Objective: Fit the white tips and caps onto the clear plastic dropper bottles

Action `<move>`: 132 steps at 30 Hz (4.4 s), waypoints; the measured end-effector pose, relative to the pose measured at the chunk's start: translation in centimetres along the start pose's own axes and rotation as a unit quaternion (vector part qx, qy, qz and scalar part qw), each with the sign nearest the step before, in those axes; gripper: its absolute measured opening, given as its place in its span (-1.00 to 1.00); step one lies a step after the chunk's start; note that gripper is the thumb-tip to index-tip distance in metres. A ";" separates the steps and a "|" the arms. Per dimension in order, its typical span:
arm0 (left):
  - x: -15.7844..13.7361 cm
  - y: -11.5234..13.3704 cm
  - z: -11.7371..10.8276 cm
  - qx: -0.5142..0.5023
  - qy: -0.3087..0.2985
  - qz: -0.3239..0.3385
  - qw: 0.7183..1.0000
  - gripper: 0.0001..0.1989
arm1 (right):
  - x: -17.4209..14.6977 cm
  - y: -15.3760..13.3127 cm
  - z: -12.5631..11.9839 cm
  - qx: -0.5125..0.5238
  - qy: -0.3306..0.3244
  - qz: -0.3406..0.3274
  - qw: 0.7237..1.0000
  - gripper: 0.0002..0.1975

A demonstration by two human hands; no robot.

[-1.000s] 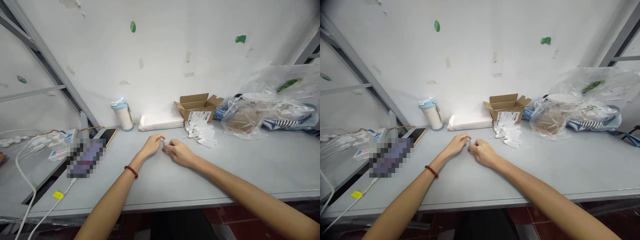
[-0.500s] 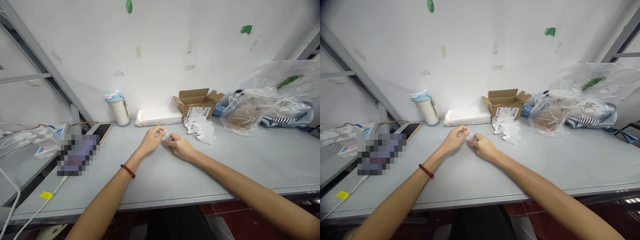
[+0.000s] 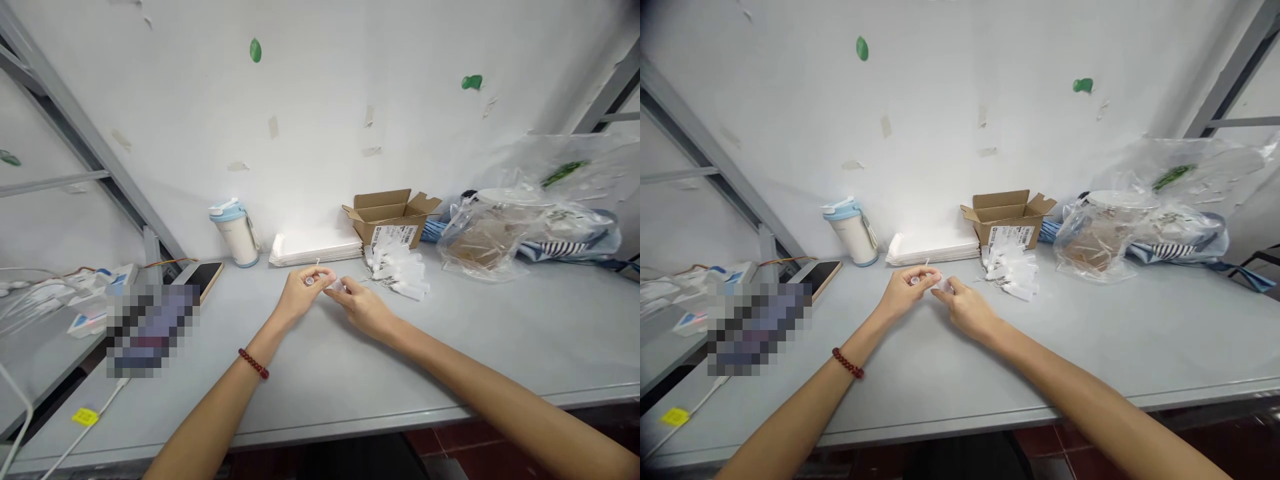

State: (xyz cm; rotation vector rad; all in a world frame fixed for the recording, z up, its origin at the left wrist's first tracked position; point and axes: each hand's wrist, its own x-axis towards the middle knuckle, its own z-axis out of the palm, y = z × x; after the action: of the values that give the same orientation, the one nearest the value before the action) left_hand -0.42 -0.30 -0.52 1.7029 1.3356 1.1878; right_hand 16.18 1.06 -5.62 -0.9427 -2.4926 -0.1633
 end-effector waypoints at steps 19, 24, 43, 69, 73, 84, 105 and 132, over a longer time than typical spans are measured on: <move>-0.3 1.1 -1.6 -0.043 -0.101 0.012 0.994 -0.69 | 1.2 -1.1 -3.7 0.613 0.055 0.210 0.760 -0.63; -0.2 1.6 -2.0 -0.017 -0.136 0.052 0.989 -0.69 | 1.4 -1.0 -4.0 0.666 -0.022 0.194 0.720 -0.61; -0.2 1.4 -0.6 -0.010 -0.025 -0.115 0.993 -0.68 | 1.3 0.4 -4.0 0.340 0.073 0.189 0.918 -0.63; -0.5 1.2 -1.6 -0.059 -0.179 -0.081 0.979 -0.44 | 0.4 0.8 -3.1 0.097 0.042 0.024 0.994 -0.70; -0.3 1.1 -1.6 -0.078 -0.187 -0.108 0.973 -0.64 | 0.3 0.7 -3.1 0.102 0.054 0.029 0.993 -0.71; -0.4 0.6 -1.1 0.075 -0.144 0.019 0.987 -0.71 | 0.6 1.2 -3.6 0.246 0.015 0.095 0.964 -0.71; -0.7 0.4 0.0 0.036 -0.138 0.004 0.990 -0.69 | 0.9 1.4 -4.1 0.345 0.013 0.194 0.918 -0.59; -0.5 0.0 0.0 0.050 -0.153 -0.004 0.987 -0.58 | 1.0 1.0 -3.6 0.367 0.036 0.182 0.912 -0.61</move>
State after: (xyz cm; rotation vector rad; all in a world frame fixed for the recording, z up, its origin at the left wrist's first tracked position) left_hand -0.44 -0.78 -0.61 1.8612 1.2258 0.8248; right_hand 17.58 1.48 -2.04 -0.9959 -1.9853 0.7871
